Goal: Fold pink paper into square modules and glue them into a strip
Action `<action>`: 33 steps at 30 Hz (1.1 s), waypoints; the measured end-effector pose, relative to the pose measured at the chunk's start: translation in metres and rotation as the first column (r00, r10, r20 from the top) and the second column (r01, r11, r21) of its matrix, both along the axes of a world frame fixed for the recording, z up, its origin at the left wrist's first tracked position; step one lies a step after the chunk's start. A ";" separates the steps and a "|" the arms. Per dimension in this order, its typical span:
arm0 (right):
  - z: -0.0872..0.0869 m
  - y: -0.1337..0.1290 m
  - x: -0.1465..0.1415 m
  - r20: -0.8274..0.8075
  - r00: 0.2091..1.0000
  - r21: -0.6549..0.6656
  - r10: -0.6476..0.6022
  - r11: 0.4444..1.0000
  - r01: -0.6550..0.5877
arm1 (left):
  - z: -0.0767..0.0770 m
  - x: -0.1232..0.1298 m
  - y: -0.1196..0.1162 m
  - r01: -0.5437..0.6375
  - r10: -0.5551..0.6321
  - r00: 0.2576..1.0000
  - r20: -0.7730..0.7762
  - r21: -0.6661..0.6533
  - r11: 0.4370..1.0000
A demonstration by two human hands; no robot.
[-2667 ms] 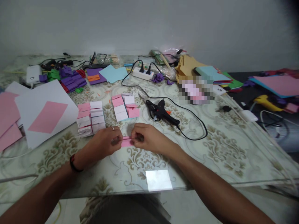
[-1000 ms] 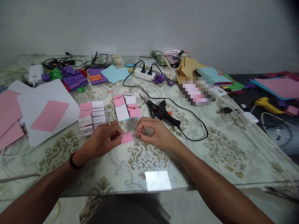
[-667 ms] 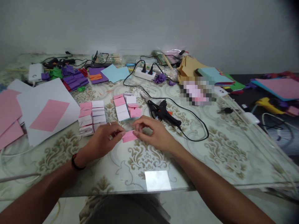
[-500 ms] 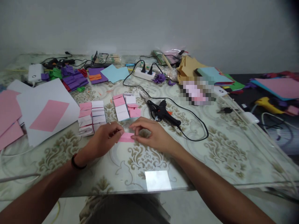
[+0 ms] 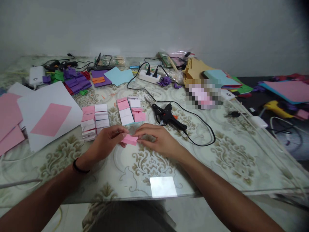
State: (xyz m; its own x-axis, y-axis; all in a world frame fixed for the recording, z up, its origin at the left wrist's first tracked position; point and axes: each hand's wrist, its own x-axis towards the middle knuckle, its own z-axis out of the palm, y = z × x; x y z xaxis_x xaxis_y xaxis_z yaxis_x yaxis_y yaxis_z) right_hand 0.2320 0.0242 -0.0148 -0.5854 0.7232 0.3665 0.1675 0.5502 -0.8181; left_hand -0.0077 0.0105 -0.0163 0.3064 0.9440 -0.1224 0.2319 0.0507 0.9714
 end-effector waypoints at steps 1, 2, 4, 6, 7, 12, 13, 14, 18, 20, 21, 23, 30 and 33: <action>0.000 0.000 0.000 0.003 1.000 0.001 -0.017 1.000 0.017 | 0.000 0.001 0.000 -0.015 0.016 0.999 0.052 -0.003 1.000; -0.001 0.001 0.000 0.004 1.000 0.005 -0.029 1.000 0.029 | 0.000 0.001 0.001 -0.025 0.026 0.995 0.097 -0.011 1.000; -0.002 0.002 0.001 0.004 0.999 0.009 -0.050 0.999 0.050 | 0.001 0.001 0.000 -0.010 0.016 0.987 0.157 -0.041 0.999; -0.004 0.002 0.002 0.010 0.997 0.005 -0.075 0.997 0.075 | 0.003 0.001 -0.001 0.039 -0.024 0.982 0.189 -0.077 0.996; -0.004 0.002 0.002 0.017 0.996 0.003 -0.088 0.996 0.088 | 0.004 0.000 -0.002 0.059 -0.040 0.979 0.199 -0.088 0.994; -0.001 0.001 0.001 0.037 0.991 0.042 -0.131 0.991 0.129 | 0.005 -0.001 -0.003 0.059 -0.038 0.982 0.187 -0.111 0.992; 0.000 0.000 0.001 0.033 0.990 0.048 -0.134 0.990 0.132 | 0.004 0.000 -0.004 0.053 -0.032 0.983 0.180 -0.114 0.992; 0.002 0.000 0.001 0.032 0.990 0.048 -0.134 0.990 0.133 | 0.004 0.000 -0.004 0.047 -0.026 0.984 0.174 -0.114 0.992; 0.006 -0.003 -0.001 0.034 0.993 0.021 -0.111 0.994 0.110 | 0.002 0.002 -0.003 0.009 0.002 0.992 0.126 -0.087 0.996; 0.006 -0.003 -0.002 0.031 0.995 0.016 -0.099 0.995 0.099 | 0.003 0.003 -0.003 -0.011 0.017 0.995 0.097 -0.062 0.998; 0.005 -0.003 -0.002 0.029 0.995 0.014 -0.100 0.995 0.100 | 0.004 0.003 -0.003 -0.012 0.016 0.996 0.084 -0.053 0.999; 0.003 -0.003 -0.003 0.032 0.993 0.005 -0.116 0.993 0.115 | 0.006 0.003 -0.004 0.004 0.000 0.998 0.067 -0.055 0.998; 0.000 -0.004 -0.002 0.032 0.981 -0.051 -0.194 0.979 0.195 | 0.005 0.005 -0.010 0.102 -0.086 0.982 0.171 -0.085 0.991; 0.000 -0.004 -0.002 0.030 0.980 -0.069 -0.195 0.978 0.197 | 0.003 0.004 -0.010 0.056 -0.057 0.995 0.078 0.020 0.998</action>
